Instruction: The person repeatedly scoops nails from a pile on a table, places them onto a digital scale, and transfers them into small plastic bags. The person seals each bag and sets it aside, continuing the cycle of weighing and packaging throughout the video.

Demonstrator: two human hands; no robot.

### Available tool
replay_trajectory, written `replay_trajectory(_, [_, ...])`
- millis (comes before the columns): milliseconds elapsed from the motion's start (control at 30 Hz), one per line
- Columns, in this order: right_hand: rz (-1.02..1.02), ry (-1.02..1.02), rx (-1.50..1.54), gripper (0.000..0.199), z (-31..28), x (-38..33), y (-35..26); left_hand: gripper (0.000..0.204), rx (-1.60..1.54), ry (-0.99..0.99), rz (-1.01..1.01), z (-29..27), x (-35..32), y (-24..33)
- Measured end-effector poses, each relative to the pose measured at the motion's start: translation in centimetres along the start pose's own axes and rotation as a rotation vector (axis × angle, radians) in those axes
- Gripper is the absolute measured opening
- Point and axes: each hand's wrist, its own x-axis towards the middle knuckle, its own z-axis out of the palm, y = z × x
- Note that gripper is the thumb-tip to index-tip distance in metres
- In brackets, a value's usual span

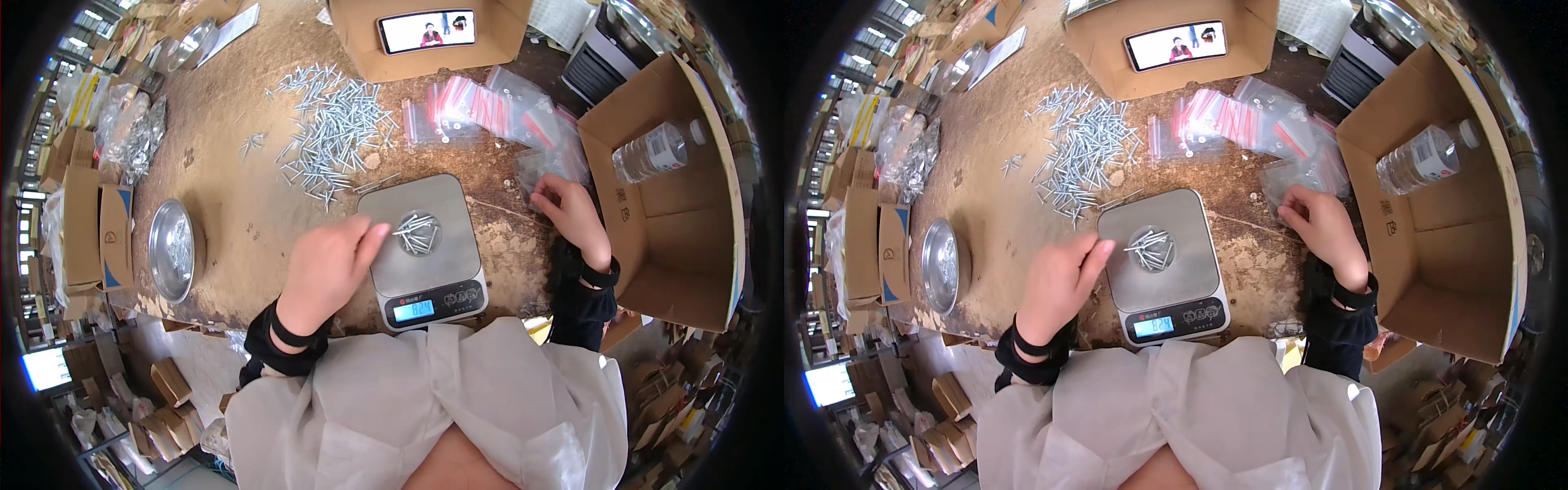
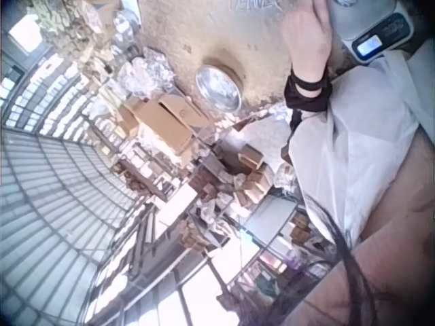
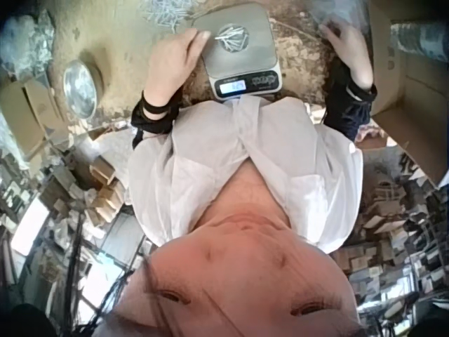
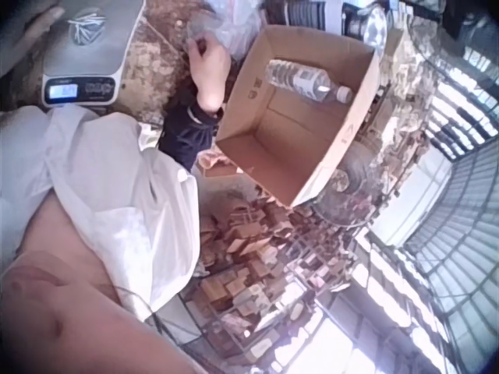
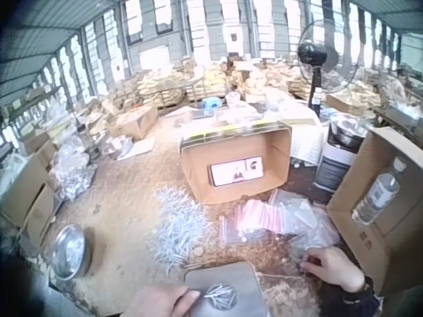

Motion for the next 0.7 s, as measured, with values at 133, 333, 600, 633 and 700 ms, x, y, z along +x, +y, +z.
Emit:
replay_trajectory(133, [0.029,-0.005,0.014,0.014,0.1,-0.1,0.5,0.033,-0.103,-0.062,0.128,-0.2,1.8,1.2])
replay_trajectory(333, [-0.035,0.031,0.029,0.015,0.2,0.2,0.8,0.026,-0.541,-0.049,0.022,-1.1,0.9,0.4])
replay_trajectory(600, [-0.240,0.180,0.523,0.009,-0.1,-3.6,-9.0,0.059,-0.737,-0.013,0.099,-1.0,-0.8,0.5])
replay_trajectory(633, [-0.416,0.097,0.714,0.011,0.8,-4.1,-10.2,0.062,-0.826,0.020,0.164,-0.2,-0.6,1.6])
replay_trajectory(700, [-0.615,-0.025,0.841,0.013,1.5,-4.7,-12.8,0.066,-1.010,-0.054,0.248,0.7,-0.5,2.5])
